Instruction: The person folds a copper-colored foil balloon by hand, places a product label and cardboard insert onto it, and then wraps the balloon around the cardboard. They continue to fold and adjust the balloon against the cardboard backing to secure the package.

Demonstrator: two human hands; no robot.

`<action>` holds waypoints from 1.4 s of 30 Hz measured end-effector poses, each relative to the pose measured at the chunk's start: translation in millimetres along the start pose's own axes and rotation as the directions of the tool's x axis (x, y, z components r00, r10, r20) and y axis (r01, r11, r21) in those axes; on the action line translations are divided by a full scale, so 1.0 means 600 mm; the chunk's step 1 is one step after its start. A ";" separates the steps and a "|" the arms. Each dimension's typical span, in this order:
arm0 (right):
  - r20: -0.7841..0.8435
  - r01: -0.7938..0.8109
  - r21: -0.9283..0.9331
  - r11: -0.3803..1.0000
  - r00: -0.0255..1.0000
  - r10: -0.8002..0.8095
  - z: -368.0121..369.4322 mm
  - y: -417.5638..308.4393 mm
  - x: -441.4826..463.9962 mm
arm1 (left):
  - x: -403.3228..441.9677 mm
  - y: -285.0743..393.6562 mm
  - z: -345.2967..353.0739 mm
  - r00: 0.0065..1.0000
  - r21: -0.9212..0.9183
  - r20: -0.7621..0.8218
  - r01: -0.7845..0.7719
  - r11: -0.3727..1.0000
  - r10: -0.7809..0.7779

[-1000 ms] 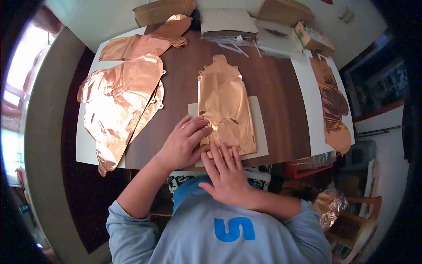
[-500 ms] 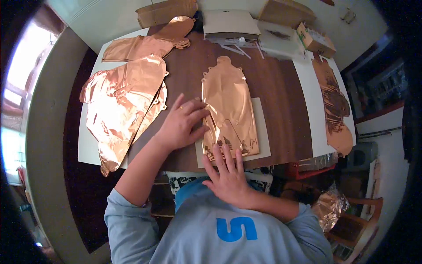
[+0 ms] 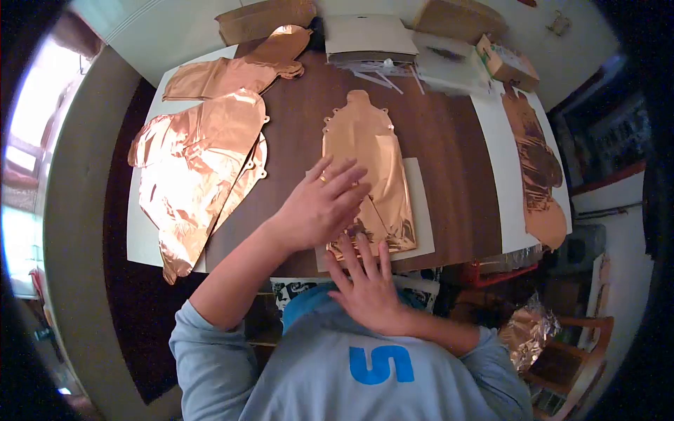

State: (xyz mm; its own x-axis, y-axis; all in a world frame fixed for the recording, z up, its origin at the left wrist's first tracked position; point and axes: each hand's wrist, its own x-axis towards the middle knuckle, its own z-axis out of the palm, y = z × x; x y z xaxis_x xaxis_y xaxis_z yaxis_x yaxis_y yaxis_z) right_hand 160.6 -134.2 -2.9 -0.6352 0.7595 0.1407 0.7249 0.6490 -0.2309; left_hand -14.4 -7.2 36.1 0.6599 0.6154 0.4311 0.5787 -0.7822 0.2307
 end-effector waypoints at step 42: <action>0.041 -0.262 0.021 0.965 0.964 0.262 -0.048 0.052 -0.017 | 0.064 -0.080 0.048 0.973 0.067 -0.108 0.213 0.975 -0.205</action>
State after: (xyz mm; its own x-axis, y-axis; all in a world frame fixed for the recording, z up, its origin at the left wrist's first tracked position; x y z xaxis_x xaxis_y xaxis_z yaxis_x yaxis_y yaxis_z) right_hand 197.3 -120.6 16.4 -0.4339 0.9003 0.0359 0.8606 0.4259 -0.2795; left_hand -3.1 56.8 16.3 0.4711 0.7485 0.4666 0.7369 -0.6248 0.2582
